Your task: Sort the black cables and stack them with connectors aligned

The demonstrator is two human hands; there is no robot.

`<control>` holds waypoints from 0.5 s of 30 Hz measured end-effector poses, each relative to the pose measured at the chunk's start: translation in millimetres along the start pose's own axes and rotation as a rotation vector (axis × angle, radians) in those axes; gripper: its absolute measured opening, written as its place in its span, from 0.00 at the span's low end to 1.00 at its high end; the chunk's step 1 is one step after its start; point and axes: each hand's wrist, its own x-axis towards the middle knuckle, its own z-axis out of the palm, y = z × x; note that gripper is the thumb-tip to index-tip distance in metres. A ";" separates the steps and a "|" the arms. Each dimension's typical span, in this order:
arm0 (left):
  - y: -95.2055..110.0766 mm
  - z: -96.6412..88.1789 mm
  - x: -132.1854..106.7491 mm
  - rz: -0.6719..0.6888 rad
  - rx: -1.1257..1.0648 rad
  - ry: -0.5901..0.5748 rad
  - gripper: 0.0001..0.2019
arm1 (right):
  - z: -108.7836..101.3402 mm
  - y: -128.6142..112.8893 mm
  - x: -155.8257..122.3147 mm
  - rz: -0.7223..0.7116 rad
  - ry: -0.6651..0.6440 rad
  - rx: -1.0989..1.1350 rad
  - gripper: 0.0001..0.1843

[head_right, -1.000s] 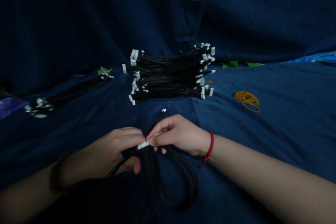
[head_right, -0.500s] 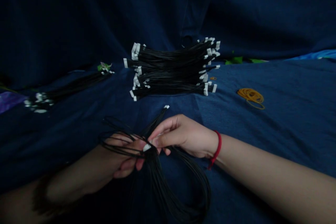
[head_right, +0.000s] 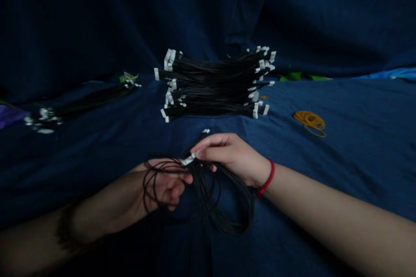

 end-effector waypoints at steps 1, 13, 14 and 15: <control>0.6 -0.4 0.4 -0.012 -0.030 -0.012 0.08 | -1.0 0.6 0.5 -0.005 -0.004 -0.016 0.06; 4.9 10.2 2.0 -0.154 0.278 0.153 0.11 | 9.4 8.9 -9.7 -0.201 -0.084 -0.300 0.11; 4.6 10.3 1.7 -0.141 0.293 0.149 0.12 | 10.6 9.6 -10.5 -0.220 -0.068 -0.313 0.10; 4.3 10.3 1.3 -0.131 0.312 0.150 0.12 | 11.8 10.0 -11.5 -0.232 -0.055 -0.333 0.09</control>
